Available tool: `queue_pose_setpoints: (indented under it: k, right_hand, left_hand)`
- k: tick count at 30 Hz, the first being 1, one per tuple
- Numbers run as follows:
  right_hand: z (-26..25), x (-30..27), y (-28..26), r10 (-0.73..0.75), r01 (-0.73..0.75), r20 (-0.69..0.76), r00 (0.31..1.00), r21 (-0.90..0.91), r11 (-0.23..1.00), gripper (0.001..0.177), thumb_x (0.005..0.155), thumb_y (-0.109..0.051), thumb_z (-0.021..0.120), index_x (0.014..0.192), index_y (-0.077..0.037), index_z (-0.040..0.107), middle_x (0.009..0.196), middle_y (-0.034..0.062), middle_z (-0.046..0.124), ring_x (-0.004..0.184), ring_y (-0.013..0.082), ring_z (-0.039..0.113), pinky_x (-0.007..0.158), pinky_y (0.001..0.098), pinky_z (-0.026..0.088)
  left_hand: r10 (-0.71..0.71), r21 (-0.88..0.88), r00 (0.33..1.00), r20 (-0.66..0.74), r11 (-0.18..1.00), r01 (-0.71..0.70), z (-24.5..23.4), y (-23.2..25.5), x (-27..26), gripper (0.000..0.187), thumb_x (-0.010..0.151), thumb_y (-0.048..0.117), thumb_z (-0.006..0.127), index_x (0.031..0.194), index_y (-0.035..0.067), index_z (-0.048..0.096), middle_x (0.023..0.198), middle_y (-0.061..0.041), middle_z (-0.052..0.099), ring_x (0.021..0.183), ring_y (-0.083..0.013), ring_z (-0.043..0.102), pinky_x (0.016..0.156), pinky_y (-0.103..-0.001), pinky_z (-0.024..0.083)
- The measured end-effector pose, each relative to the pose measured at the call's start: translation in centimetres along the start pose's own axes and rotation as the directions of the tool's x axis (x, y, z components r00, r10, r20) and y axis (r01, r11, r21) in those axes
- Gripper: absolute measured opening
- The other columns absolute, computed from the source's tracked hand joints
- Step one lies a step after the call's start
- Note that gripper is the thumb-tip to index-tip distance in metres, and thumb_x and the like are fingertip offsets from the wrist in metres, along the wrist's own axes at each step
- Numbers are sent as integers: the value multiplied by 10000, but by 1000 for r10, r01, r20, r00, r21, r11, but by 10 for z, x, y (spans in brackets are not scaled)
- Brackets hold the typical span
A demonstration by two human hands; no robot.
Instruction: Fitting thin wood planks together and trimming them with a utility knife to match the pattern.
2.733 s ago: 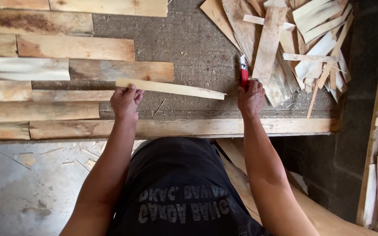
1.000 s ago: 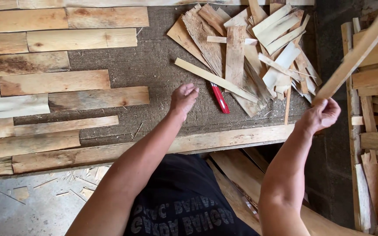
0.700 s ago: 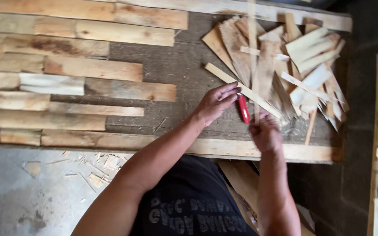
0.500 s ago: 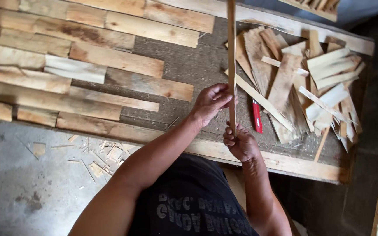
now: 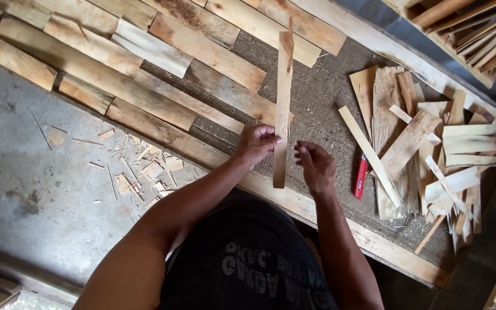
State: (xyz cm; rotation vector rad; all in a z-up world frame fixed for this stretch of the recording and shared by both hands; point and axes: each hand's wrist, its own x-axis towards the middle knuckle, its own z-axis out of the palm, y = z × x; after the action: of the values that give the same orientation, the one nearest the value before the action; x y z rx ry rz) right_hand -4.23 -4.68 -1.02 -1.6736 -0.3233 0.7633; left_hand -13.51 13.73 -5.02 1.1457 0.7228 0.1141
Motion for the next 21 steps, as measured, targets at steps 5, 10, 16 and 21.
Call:
queue_pose_setpoints:
  k: [5, 10, 16, 21]
  right_hand:
    - [41, 31, -29, -34, 22, -75, 997, -151, 988, 201, 996, -122, 684, 1174, -42, 732, 1031, 84, 784, 844, 127, 739, 714, 251, 635]
    - [61, 43, -30, -75, 64, -58, 995, -183, 981, 151, 967, -103, 718, 1092, -31, 765, 897, 56, 782, 731, 101, 707, 643, 245, 608]
    - [71, 52, -21, -51, 58, 36, 998, -223, 973, 133, 977, -105, 701, 1073, -26, 748, 884, 43, 774, 705, 76, 678, 609, 229, 557]
    - [80, 34, -43, -133, 186, 150, 980, -435, 881, 240, 980, -141, 699, 1187, -30, 751, 965, 84, 797, 841, 117, 737, 747, 271, 598]
  left_hand:
    - [-29, -8, 999, 12, 1000, 29, -3, -8, -12, 148, 913, 12, 730, 1060, -9, 725, 910, -95, 765, 757, -156, 734, 649, -308, 656]
    - [-54, -161, 998, -17, 986, 50, -11, -21, -14, 133, 917, -18, 700, 1050, -21, 714, 930, -108, 763, 795, -184, 759, 695, -325, 681]
    - [-53, -332, 998, -37, 943, 38, -20, -42, -9, 137, 906, -58, 680, 1042, -44, 680, 943, -115, 754, 830, -198, 765, 722, -351, 689]
    - [-85, -550, 987, -135, 835, -3, -28, -71, 17, 117, 922, -67, 677, 1032, -26, 667, 921, -126, 732, 791, -204, 737, 704, -368, 663]
